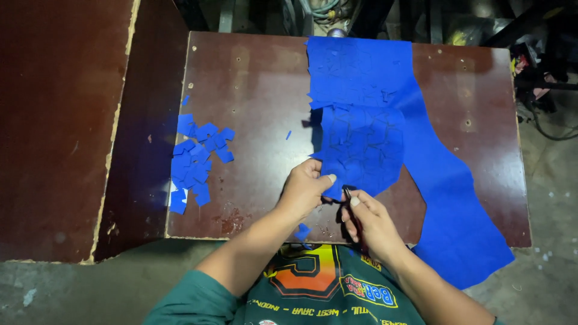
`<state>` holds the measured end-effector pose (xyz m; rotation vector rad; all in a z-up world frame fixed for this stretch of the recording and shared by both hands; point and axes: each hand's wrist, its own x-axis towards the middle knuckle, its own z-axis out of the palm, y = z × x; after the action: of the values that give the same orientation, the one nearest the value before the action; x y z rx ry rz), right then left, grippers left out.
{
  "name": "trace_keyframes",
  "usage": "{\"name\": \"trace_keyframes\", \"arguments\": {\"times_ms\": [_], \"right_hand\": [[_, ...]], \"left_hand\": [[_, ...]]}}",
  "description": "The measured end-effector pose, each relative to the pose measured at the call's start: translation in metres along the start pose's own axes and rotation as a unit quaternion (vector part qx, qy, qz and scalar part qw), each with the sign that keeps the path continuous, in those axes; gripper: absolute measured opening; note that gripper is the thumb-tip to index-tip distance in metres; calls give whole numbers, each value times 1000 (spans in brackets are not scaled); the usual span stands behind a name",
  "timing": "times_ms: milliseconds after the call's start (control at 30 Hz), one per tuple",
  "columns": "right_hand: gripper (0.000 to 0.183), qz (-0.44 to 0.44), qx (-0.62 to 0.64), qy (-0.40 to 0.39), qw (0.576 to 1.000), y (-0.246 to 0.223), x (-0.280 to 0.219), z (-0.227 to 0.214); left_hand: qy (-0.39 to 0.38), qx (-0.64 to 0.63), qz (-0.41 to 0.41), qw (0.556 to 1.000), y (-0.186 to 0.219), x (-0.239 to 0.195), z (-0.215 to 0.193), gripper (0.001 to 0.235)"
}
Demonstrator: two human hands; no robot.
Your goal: Cutting out small patterns from a blue fabric sheet using a hand-held blade.
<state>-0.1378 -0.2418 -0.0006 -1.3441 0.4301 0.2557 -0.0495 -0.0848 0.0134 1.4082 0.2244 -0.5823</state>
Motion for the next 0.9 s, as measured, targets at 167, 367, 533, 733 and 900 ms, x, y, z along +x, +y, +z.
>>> {"name": "trace_keyframes", "arguments": {"times_ms": [167, 367, 533, 733, 900], "right_hand": [[28, -12, -12, 19, 1000, -3, 2, 0], [27, -18, 0, 31, 999, -7, 3, -1], [29, -27, 19, 33, 999, -5, -3, -3], [28, -11, 9, 24, 1000, -12, -8, -3], [34, 18, -37, -5, 999, -12, -6, 0]], "left_hand": [[-23, 25, -14, 999, -12, 4, 3, 21], [-56, 62, -24, 996, -8, -6, 1, 15], [-47, 33, -27, 998, 4, -7, 8, 20], [-31, 75, -9, 997, 15, -13, 2, 18], [-36, 63, -28, 997, 11, -16, -1, 21]]}}
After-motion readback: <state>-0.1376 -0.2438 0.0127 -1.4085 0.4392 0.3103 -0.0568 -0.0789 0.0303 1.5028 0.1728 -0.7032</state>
